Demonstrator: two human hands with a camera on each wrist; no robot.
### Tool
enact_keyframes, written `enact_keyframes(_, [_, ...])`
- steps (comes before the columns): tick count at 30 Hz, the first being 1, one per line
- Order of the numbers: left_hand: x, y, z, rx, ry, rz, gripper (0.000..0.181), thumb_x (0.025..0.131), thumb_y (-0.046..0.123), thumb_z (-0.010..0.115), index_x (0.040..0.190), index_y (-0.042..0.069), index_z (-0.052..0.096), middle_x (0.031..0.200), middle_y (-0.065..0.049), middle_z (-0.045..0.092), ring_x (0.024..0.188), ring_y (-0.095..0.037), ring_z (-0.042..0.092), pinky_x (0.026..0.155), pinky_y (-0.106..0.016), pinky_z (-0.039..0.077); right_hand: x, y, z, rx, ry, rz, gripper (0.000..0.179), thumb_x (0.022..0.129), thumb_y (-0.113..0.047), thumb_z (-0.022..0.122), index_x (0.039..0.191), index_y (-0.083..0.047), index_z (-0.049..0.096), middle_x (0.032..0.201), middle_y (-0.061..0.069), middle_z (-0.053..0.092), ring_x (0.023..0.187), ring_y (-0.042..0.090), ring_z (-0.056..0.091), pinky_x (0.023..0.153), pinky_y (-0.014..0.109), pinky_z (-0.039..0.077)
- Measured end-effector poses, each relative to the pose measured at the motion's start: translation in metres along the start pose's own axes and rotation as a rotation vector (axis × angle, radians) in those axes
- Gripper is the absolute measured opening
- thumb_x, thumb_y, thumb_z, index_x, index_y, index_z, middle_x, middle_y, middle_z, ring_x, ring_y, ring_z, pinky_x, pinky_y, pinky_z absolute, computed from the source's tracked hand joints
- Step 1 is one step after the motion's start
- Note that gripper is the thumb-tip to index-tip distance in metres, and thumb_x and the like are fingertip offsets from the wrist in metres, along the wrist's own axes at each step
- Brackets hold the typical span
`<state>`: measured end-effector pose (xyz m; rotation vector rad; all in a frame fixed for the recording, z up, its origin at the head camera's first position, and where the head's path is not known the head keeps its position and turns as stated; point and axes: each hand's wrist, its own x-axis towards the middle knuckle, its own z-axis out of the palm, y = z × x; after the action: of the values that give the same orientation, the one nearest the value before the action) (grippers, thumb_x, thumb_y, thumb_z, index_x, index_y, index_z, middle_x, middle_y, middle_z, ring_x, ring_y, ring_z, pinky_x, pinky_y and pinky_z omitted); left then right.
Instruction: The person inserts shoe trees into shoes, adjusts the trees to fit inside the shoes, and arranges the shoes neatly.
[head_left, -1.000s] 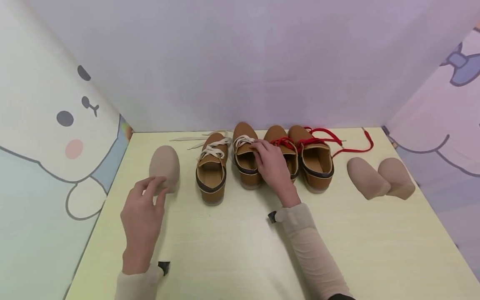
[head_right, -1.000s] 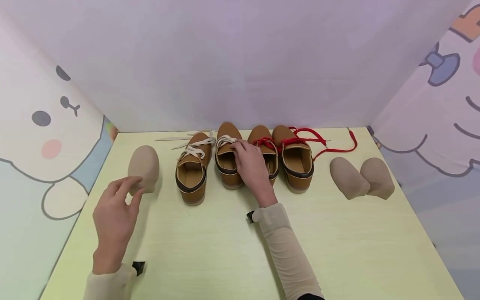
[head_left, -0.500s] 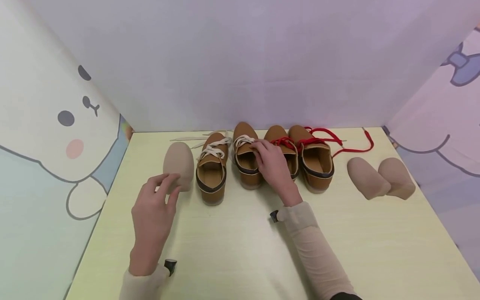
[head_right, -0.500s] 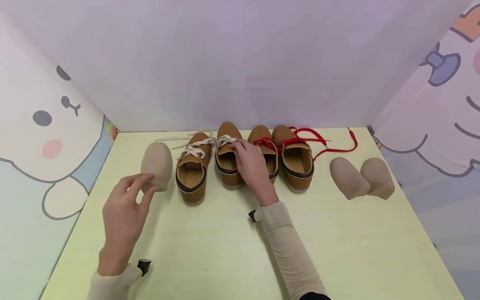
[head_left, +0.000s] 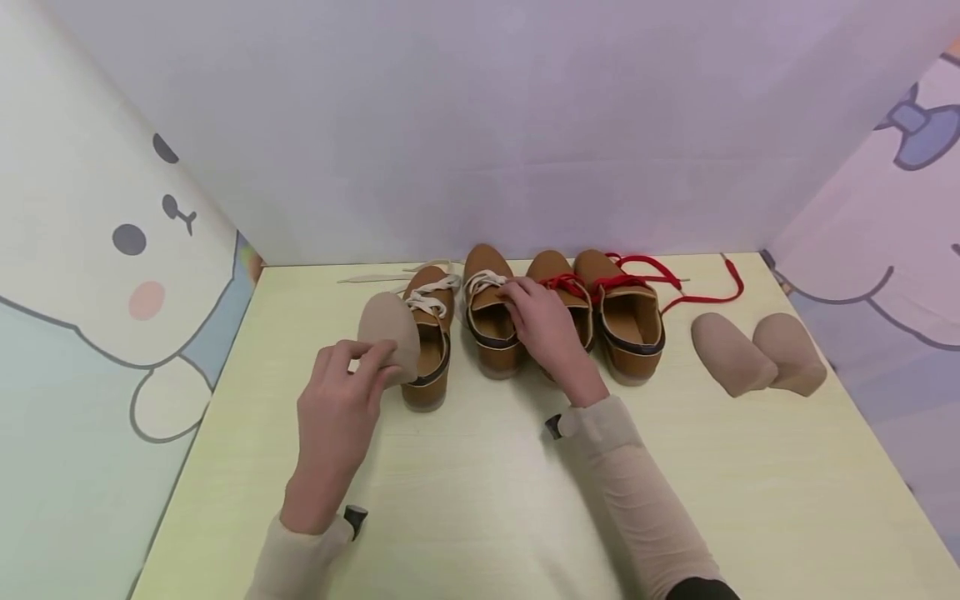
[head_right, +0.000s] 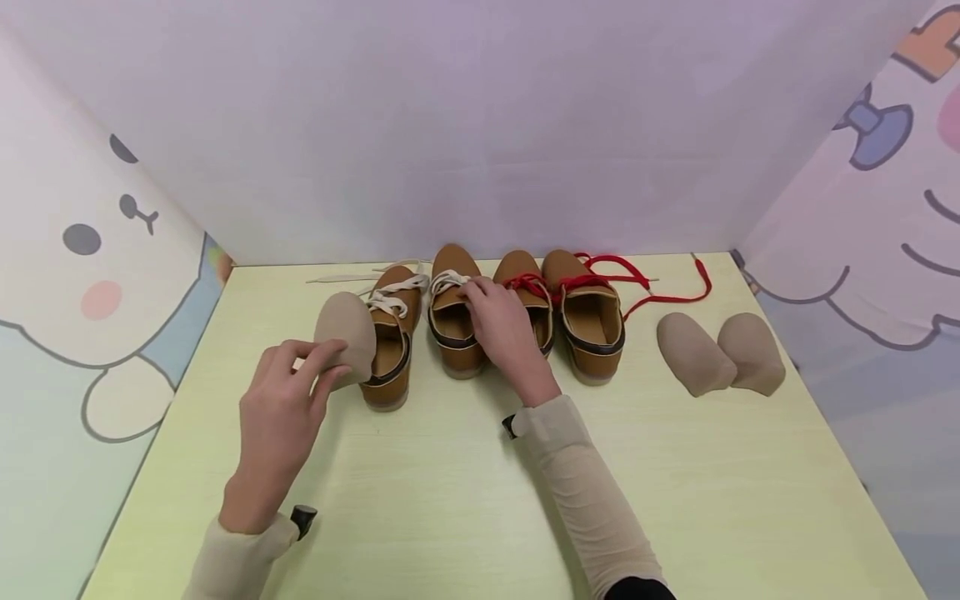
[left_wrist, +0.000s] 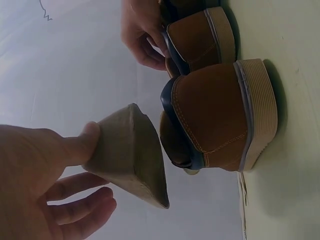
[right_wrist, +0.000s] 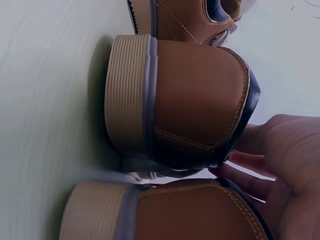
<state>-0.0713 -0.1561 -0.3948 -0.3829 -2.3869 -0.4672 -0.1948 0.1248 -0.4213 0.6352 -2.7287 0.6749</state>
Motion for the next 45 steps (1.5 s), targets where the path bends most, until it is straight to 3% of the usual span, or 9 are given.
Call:
enact_keyframes(6, [0.004, 0.005, 0.006, -0.044, -0.007, 0.021, 0.029, 0.089, 0.020, 0.081, 0.117, 0.012, 0.075, 0.103, -0.015, 0.064, 0.090, -0.034, 0.064, 0.060, -0.043, 0.057, 0.003, 0.001, -0.003, 0.014, -0.024, -0.003, 0.023, 0.102, -0.008, 0.066, 0.125, -0.009, 0.069, 0.128, 0.011, 0.068, 0.113, 0.032, 0.069, 0.100, 0.046, 0.056])
enact_keyframes(16, [0.012, 0.017, 0.020, -0.166, -0.045, 0.036, 0.027, 0.093, 0.018, 0.073, 0.119, 0.008, 0.070, 0.108, -0.017, 0.060, 0.084, -0.030, 0.073, 0.067, -0.038, 0.062, 0.003, 0.003, -0.005, 0.032, -0.054, -0.006, 0.025, 0.103, -0.010, 0.065, 0.127, -0.010, 0.068, 0.132, 0.011, 0.066, 0.117, 0.031, 0.069, 0.103, 0.045, 0.056])
enact_keyframes(21, [0.016, 0.026, 0.020, -0.158, -0.062, 0.036, 0.026, 0.096, 0.017, 0.070, 0.121, 0.010, 0.069, 0.111, -0.017, 0.060, 0.084, -0.029, 0.071, 0.069, -0.039, 0.062, 0.004, 0.003, -0.008, 0.047, -0.073, -0.003, 0.026, 0.103, -0.010, 0.065, 0.128, -0.011, 0.067, 0.133, 0.010, 0.066, 0.117, 0.030, 0.069, 0.104, 0.046, 0.056])
enact_keyframes(27, [0.019, 0.039, 0.018, -0.135, -0.062, 0.086, 0.025, 0.096, 0.019, 0.070, 0.119, 0.012, 0.068, 0.109, -0.019, 0.060, 0.083, -0.029, 0.073, 0.069, -0.040, 0.064, 0.006, 0.005, -0.010, 0.042, -0.091, 0.009, 0.026, 0.103, -0.012, 0.065, 0.129, -0.013, 0.066, 0.131, 0.010, 0.068, 0.114, 0.029, 0.070, 0.102, 0.046, 0.057])
enact_keyframes(35, [0.024, 0.054, 0.017, -0.170, -0.060, 0.138, 0.027, 0.094, 0.021, 0.073, 0.119, 0.014, 0.069, 0.106, -0.017, 0.062, 0.081, -0.027, 0.074, 0.069, -0.038, 0.063, 0.010, 0.005, -0.013, 0.022, -0.132, 0.034, 0.029, 0.104, -0.016, 0.065, 0.132, -0.013, 0.065, 0.132, 0.011, 0.069, 0.115, 0.030, 0.071, 0.101, 0.046, 0.057])
enact_keyframes(45, [0.029, 0.065, 0.026, -0.196, -0.040, 0.189, 0.027, 0.094, 0.022, 0.073, 0.120, 0.014, 0.071, 0.107, -0.016, 0.066, 0.072, -0.027, 0.070, 0.065, -0.037, 0.061, 0.015, 0.009, -0.014, 0.019, -0.128, -0.022, 0.025, 0.104, -0.017, 0.064, 0.129, -0.013, 0.063, 0.125, 0.011, 0.071, 0.105, 0.028, 0.072, 0.096, 0.044, 0.059])
